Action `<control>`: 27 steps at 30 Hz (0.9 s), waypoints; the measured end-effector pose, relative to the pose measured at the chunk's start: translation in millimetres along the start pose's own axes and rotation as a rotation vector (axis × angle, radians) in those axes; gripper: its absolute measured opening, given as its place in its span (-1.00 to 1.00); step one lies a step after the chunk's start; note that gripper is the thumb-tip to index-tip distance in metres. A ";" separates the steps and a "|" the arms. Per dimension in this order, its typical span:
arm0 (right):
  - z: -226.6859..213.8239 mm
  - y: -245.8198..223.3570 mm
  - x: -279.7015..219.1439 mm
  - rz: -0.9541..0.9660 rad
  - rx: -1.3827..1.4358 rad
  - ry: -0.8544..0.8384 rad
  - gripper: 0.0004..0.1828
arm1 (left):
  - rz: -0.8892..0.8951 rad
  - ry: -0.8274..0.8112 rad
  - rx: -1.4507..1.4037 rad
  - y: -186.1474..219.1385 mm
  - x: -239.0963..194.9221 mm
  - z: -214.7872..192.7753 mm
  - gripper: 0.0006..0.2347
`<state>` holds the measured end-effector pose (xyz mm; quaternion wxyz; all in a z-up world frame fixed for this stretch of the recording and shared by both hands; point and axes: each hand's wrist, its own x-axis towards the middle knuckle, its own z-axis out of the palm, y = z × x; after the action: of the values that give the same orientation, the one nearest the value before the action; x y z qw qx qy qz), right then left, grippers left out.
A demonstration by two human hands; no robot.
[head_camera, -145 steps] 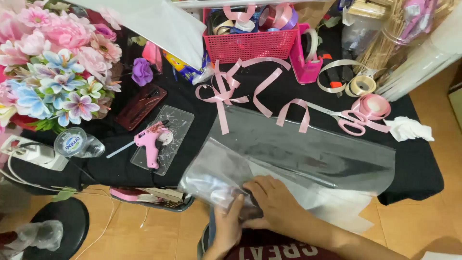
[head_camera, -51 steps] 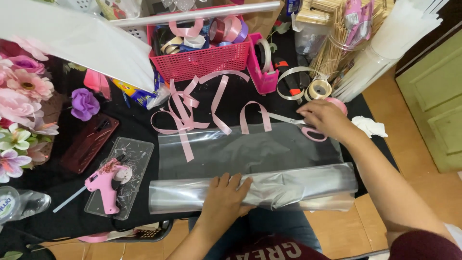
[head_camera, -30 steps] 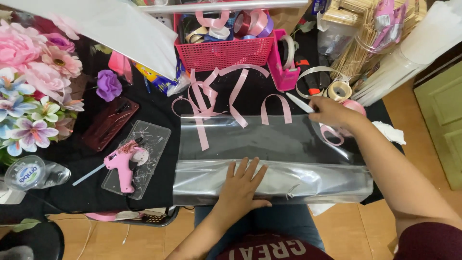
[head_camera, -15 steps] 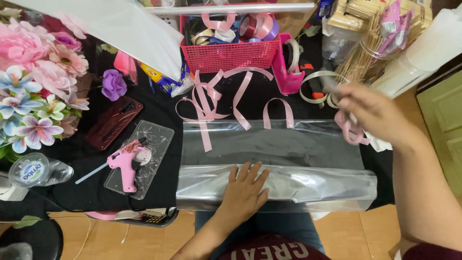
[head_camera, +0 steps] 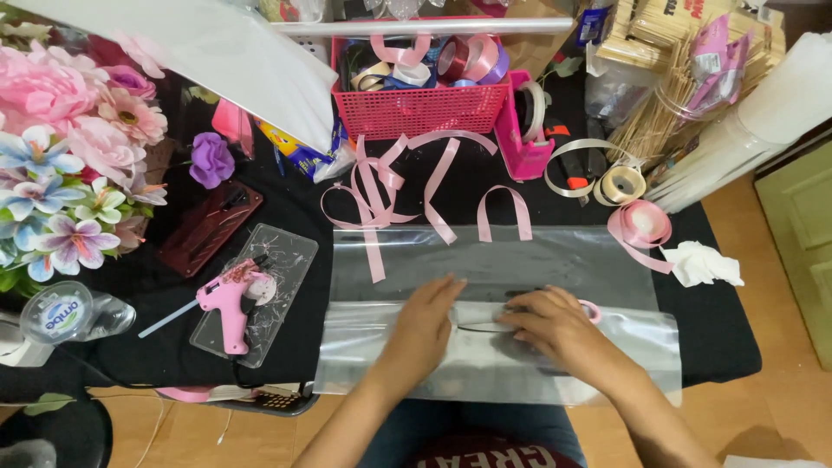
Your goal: The person folds a sheet of silver wrapping paper over a pink ribbon, then uses a hot glue gun to attach the ribbon to the paper. They roll the paper into a tube around a silver rod and secure it with tape.
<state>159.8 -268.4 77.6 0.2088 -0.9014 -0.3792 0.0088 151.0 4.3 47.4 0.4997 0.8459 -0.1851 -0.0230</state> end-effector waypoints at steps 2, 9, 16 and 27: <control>-0.1 -9.2 -8.5 0.078 0.078 0.177 -0.64 | 0.057 0.096 0.294 21.5 19.4 -27.8 -0.63; -2.4 -25.6 -39.3 0.085 0.329 0.491 -0.72 | 0.048 0.238 0.715 -42.6 138.6 -48.4 -0.91; -14.5 -21.5 -49.7 0.071 0.365 0.543 -0.79 | -0.261 0.221 1.005 -84.5 209.9 -34.1 -0.88; -69.6 -11.8 -14.4 -0.010 0.176 0.514 -0.72 | 0.527 0.306 0.658 3.3 171.2 -65.1 -0.71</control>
<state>153.6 -296.6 143.7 0.3760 -0.8504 -0.3161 -0.1885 323.9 -0.2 107.8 0.2146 0.8775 -0.3157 0.2903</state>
